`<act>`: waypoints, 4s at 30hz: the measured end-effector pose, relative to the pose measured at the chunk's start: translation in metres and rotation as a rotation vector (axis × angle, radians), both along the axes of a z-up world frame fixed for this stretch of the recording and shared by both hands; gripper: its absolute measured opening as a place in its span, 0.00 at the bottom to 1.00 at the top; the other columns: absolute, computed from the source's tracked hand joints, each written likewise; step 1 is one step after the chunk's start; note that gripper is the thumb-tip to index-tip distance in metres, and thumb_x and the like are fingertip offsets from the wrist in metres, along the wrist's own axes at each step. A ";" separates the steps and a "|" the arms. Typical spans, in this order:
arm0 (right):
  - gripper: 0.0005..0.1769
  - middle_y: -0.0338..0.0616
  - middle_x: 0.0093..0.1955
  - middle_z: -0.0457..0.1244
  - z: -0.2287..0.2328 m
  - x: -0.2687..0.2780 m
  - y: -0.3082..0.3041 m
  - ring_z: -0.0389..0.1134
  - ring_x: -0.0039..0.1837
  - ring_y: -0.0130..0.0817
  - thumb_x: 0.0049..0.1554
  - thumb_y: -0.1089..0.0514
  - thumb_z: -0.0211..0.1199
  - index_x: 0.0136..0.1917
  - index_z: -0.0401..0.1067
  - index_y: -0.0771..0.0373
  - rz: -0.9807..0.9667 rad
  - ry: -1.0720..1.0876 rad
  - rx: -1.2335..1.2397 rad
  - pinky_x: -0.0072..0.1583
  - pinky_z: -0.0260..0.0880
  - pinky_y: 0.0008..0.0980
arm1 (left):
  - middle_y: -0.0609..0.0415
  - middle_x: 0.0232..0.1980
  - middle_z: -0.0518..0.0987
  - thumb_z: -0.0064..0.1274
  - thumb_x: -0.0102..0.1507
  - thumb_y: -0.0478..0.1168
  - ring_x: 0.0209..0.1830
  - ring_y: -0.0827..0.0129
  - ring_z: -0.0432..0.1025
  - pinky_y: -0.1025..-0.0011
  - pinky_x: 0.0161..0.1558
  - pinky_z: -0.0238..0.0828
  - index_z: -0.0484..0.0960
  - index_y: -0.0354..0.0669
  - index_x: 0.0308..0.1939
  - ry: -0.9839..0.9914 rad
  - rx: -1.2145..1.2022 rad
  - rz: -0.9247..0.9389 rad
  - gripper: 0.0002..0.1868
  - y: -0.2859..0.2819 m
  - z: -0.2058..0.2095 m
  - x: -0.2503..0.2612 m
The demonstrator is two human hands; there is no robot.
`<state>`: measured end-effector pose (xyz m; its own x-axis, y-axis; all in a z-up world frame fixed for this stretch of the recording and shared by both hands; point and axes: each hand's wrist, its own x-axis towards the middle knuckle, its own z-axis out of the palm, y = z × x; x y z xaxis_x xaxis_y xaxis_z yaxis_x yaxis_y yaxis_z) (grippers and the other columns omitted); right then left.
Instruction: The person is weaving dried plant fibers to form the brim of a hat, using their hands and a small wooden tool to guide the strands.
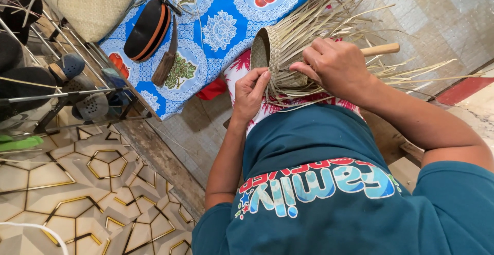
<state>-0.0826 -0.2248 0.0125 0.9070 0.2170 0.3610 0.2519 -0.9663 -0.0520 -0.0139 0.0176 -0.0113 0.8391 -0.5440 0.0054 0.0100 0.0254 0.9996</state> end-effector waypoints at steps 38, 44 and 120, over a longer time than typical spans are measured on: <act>0.20 0.36 0.37 0.56 -0.017 0.024 0.024 0.66 0.40 0.40 0.65 0.46 0.68 0.38 0.65 0.55 0.192 -0.080 0.391 0.39 0.66 0.35 | 0.62 0.25 0.74 0.52 0.69 0.33 0.31 0.84 0.64 0.81 0.38 0.69 0.86 0.39 0.37 0.153 -0.049 0.041 0.08 -0.004 0.005 0.005; 0.16 0.36 0.40 0.57 -0.013 0.031 0.019 0.68 0.41 0.42 0.66 0.46 0.67 0.41 0.68 0.52 0.157 -0.046 0.440 0.41 0.69 0.34 | 0.52 0.33 0.83 0.55 0.68 0.35 0.38 0.72 0.73 0.66 0.47 0.74 0.86 0.42 0.47 -0.079 0.059 0.185 0.06 -0.014 0.019 -0.006; 0.14 0.44 0.65 0.62 0.024 0.009 0.022 0.59 0.66 0.46 0.59 0.48 0.63 0.59 0.75 0.44 0.227 -0.121 0.306 0.65 0.54 0.48 | 0.47 0.40 0.88 0.66 0.61 0.36 0.43 0.67 0.83 0.68 0.51 0.80 0.87 0.42 0.46 -0.041 0.461 0.252 0.10 0.023 0.065 -0.014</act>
<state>-0.0738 -0.2032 0.0364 0.7955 0.2730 0.5410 0.4792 -0.8298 -0.2859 -0.0281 0.0409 0.0532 0.9482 -0.2790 -0.1516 0.0213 -0.4206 0.9070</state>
